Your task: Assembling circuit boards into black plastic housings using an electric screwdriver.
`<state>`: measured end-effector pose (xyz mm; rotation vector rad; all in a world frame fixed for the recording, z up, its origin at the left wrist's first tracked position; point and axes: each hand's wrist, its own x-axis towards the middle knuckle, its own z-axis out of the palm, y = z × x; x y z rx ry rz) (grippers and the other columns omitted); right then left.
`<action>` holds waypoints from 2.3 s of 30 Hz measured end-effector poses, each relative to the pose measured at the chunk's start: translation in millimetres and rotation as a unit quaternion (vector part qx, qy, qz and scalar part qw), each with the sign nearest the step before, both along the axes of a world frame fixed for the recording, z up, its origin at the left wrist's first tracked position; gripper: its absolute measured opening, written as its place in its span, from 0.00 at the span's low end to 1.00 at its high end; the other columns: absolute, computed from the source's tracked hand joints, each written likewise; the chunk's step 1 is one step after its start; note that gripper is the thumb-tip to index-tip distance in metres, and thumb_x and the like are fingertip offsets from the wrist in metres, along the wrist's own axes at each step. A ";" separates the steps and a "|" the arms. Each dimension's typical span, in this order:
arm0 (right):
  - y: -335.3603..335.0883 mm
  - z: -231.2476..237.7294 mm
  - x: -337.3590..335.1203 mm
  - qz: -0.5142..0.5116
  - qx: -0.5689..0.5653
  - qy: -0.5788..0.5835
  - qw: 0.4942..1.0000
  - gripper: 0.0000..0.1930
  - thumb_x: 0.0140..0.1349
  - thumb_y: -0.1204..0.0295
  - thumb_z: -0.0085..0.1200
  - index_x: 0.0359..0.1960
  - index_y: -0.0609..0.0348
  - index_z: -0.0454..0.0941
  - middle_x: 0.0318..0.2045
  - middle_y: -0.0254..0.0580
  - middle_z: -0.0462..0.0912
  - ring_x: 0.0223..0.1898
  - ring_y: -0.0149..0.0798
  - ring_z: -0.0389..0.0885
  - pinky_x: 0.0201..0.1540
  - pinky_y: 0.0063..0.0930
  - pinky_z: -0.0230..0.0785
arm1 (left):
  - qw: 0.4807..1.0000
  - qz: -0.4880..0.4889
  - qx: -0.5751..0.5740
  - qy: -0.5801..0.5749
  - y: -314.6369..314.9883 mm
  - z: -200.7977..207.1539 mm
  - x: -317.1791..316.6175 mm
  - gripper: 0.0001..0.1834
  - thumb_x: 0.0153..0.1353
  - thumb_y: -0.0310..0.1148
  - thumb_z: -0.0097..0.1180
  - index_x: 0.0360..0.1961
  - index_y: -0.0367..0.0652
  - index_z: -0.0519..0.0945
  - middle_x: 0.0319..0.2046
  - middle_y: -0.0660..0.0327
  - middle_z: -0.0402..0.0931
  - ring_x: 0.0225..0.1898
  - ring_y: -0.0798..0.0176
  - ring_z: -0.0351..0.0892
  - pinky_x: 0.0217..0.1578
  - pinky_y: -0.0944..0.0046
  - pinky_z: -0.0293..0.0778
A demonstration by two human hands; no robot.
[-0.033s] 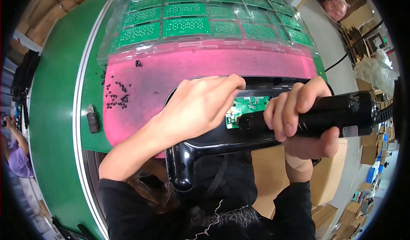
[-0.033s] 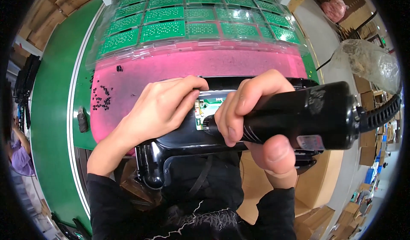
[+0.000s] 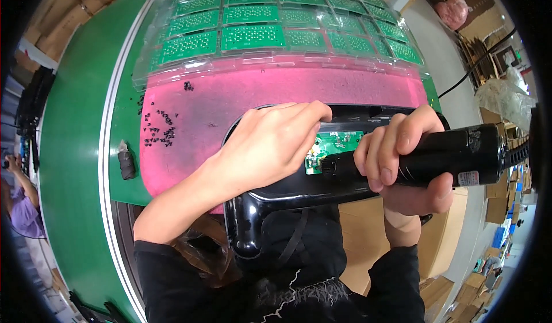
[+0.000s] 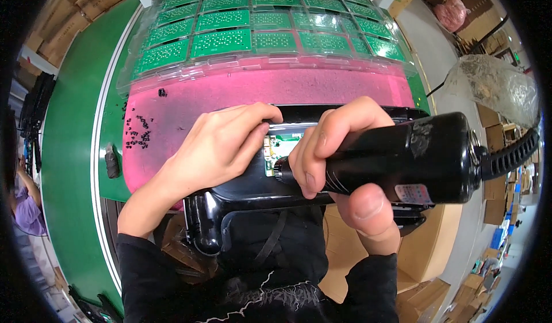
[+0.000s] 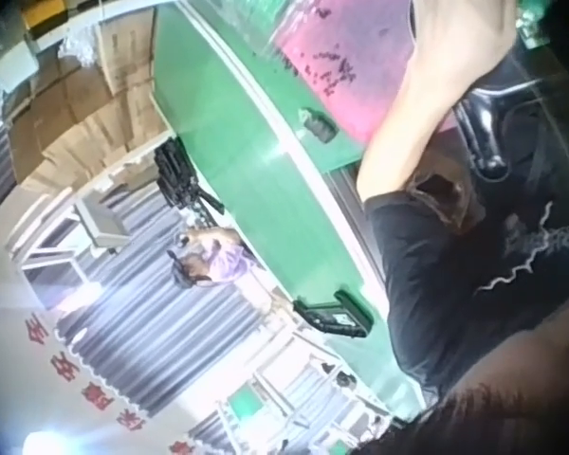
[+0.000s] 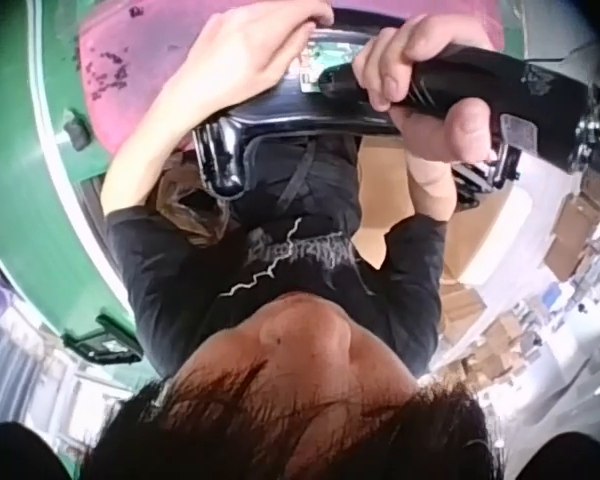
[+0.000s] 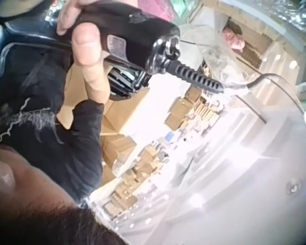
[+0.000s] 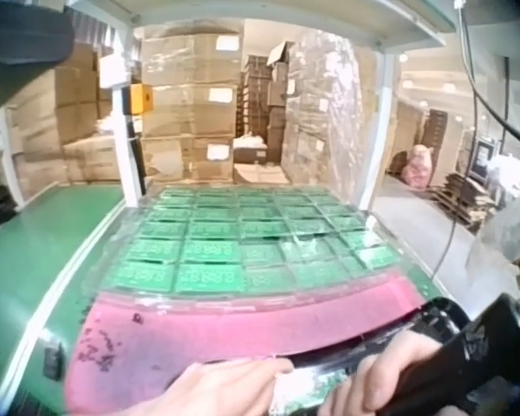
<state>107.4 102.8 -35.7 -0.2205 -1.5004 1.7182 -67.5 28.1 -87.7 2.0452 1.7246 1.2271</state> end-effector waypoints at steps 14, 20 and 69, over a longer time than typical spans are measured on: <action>-4.6 6.6 -14.2 0.149 -0.007 -0.052 0.987 0.31 0.48 0.46 0.72 0.33 0.58 0.69 0.19 0.33 0.73 0.17 0.28 0.70 0.21 0.22 0.62 | 0.997 -0.062 0.021 -0.032 -2.5 -12.0 -5.4 0.07 0.56 0.25 0.60 0.36 0.35 0.78 0.32 0.53 0.75 0.36 0.46 0.78 0.36 0.51 0.74; -4.5 7.1 -8.2 0.104 0.020 -0.029 0.994 0.29 0.51 0.48 0.69 0.36 0.59 0.67 0.20 0.33 0.74 0.17 0.30 0.73 0.22 0.25 0.66 | 0.998 -0.023 -0.034 0.037 -4.1 -6.8 -2.4 0.08 0.60 0.31 0.59 0.35 0.38 0.76 0.31 0.55 0.75 0.36 0.47 0.78 0.34 0.52 0.73; 8.3 21.1 25.2 -0.002 0.056 0.243 0.968 0.24 0.55 0.52 0.66 0.37 0.55 0.67 0.19 0.31 0.74 0.14 0.26 0.72 0.20 0.21 0.71 | 0.986 -0.155 0.012 -0.053 0.8 6.0 3.3 0.09 0.47 0.21 0.69 0.32 0.35 0.83 0.27 0.55 0.82 0.31 0.54 0.83 0.33 0.61 0.79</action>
